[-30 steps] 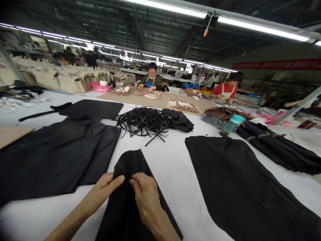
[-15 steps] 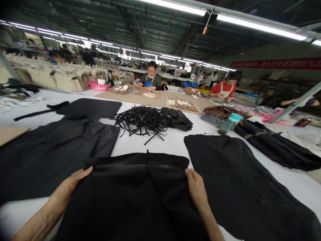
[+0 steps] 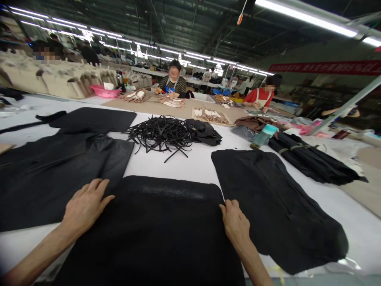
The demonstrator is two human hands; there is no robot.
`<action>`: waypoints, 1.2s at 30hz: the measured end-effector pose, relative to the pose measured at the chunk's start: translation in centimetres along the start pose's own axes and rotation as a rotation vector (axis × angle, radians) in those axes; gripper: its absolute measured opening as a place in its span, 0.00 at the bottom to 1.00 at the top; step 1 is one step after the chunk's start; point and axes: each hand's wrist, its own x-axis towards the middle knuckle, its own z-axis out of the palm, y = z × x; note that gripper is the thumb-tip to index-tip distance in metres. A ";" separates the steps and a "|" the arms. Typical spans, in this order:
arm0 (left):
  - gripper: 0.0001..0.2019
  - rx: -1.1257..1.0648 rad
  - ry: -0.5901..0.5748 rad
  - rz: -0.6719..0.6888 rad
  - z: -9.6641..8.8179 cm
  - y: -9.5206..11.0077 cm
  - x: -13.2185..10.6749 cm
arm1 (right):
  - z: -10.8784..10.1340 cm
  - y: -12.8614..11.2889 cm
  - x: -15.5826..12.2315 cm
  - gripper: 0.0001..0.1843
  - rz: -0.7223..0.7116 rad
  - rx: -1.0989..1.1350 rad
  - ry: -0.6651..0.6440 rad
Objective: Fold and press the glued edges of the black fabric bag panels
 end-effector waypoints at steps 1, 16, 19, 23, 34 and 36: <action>0.19 0.023 0.053 0.038 -0.2 0.4 -0.1 | -0.4 -0.5 -0.4 0.13 -0.014 -0.117 0.082; 0.41 -0.309 -0.469 0.627 3.5 6.4 -5.9 | 2.5 -7.3 -8.1 0.43 -0.885 0.071 -0.178; 0.50 -0.318 -0.525 0.652 3.2 5.5 -8.5 | 3.5 -6.4 -10.5 0.50 -1.022 0.059 -0.093; 0.56 -0.273 -0.528 0.671 3.0 4.8 -10.5 | 4.7 -6.2 -12.9 0.52 -1.011 -0.057 0.077; 0.39 0.049 -0.318 0.238 2.2 -2.7 -14.5 | 3.4 -1.2 -12.5 0.30 -1.107 -0.069 0.332; 0.37 -0.034 -0.284 0.246 1.1 -3.5 -13.9 | 2.3 -1.1 -11.9 0.26 -0.977 0.044 0.245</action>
